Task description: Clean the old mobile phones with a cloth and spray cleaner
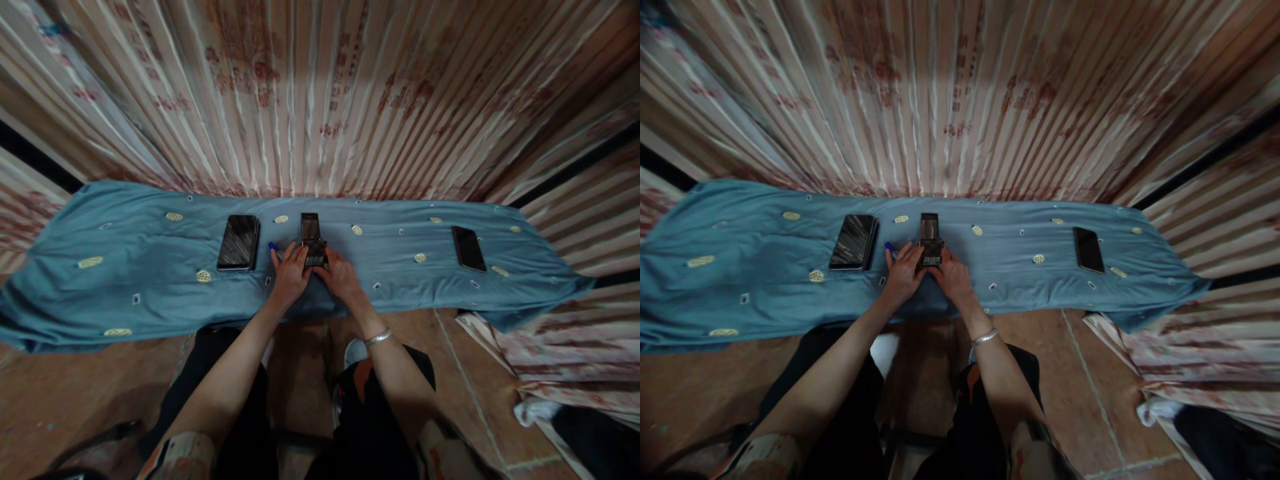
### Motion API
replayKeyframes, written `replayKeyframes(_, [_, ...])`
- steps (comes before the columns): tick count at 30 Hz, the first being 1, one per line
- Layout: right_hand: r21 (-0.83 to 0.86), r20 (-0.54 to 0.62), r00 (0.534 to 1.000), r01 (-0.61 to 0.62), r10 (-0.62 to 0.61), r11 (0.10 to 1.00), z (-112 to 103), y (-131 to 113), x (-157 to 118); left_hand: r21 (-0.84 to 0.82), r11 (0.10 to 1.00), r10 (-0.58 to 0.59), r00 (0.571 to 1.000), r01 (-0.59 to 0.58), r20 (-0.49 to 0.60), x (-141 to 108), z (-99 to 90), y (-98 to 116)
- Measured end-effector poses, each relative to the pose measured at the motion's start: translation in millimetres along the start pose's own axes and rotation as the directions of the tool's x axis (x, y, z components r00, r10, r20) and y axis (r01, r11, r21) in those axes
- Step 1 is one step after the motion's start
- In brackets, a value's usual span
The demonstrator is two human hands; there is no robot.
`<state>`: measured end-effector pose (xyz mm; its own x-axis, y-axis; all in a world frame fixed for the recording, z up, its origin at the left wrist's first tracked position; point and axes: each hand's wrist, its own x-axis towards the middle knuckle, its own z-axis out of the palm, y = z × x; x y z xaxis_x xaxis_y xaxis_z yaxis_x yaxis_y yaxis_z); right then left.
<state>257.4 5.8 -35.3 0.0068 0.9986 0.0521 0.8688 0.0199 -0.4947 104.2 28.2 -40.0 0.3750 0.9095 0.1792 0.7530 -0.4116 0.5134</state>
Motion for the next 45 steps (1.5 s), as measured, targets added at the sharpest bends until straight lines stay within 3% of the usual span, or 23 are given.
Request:
replayKeyframes(6, [0.074, -0.097, 0.994, -0.045, 0.052, 0.996, -15, 6, 0, -0.036, 0.999, 0.024, 0.997, -0.026, -0.073, -3, -2.7, 0])
replayKeyframes(9, [0.258, -0.128, 0.987, -0.058, 0.094, 0.964, -23, 6, 1, -0.271, 0.959, 0.048, 0.989, -0.085, -0.142, -14, -9.5, 0])
replayKeyframes(11, [0.427, -0.102, 0.989, -0.056, 0.109, 0.902, -23, -2, 2, -0.513, 0.857, -0.036, 0.990, -0.041, -0.140, -26, -16.7, 3])
replayKeyframes(12, [0.510, -0.084, 0.990, -0.055, 0.113, 0.858, -20, -8, 2, -0.648, 0.761, -0.138, 0.985, 0.037, -0.106, -32, -20.9, 6])
replayKeyframes(14, [0.640, -0.031, 0.998, -0.027, 0.062, 0.768, -12, -23, 0, -0.885, 0.407, -0.394, 0.917, 0.227, 0.054, -43, -30.4, 12])
replayKeyframes(16, [0.715, 0.062, 0.998, -0.050, 0.008, 0.698, -4, -38, -4, -0.942, 0.021, -0.424, 0.857, 0.334, 0.294, -52, -41.1, 20])
replayKeyframes(17, [0.720, 0.086, 0.996, -0.056, -0.009, 0.692, -1, -44, -6, -0.928, -0.106, -0.399, 0.839, 0.358, 0.369, -55, -46.6, 23])
replayKeyframes(18, [0.727, 0.093, 0.995, -0.050, -0.026, 0.685, 1, -50, -8, -0.911, -0.191, -0.392, 0.823, 0.365, 0.411, -57, -52.0, 27])
replayKeyframes(20, [0.734, 0.086, 0.995, -0.031, -0.048, 0.678, 2, -57, -11, -0.883, -0.273, -0.409, 0.785, 0.381, 0.465, -60, -61.5, 31])
replayKeyframes(26, [0.756, 0.030, 0.989, 0.074, -0.147, 0.650, -3, -72, -9, -0.859, -0.329, -0.499, 0.700, 0.393, 0.511, -71, -79.7, 27])
replayKeyframes(30, [0.764, 0.063, 0.978, 0.080, -0.198, 0.641, 4, -85, -3, -0.856, -0.363, -0.457, 0.730, 0.368, 0.508, -79, -86.0, 17])
replayKeyframes(33, [0.721, 0.095, 0.969, 0.090, -0.227, 0.687, 6, -86, 3, -0.841, -0.368, -0.456, 0.711, 0.397, 0.535, -78, -85.9, 4])
replayKeyframes(36, [0.592, 0.092, 0.965, 0.143, -0.244, 0.793, 4, -78, 9, -0.825, -0.306, -0.435, 0.700, 0.476, 0.566, -73, -80.7, -12])
replayKeyframes(40, [0.205, 0.001, 0.976, 0.211, -0.216, 0.956, 3, -68, 15, -0.813, -0.277, -0.391, 0.713, 0.512, 0.582, -70, -69.1, -30])
replayKeyframes(42, [0.091, -0.030, 0.978, 0.208, -0.206, 0.974, 8, -70, 19, -0.802, -0.288, -0.384, 0.704, 0.524, 0.598, -71, -64.8, -34])
replayKeyframes(45, [0.049, -0.026, 0.978, 0.209, -0.208, 0.977, 21, -79, 25, -0.790, -0.305, -0.378, 0.694, 0.531, 0.612, -74, -64.6, -37])
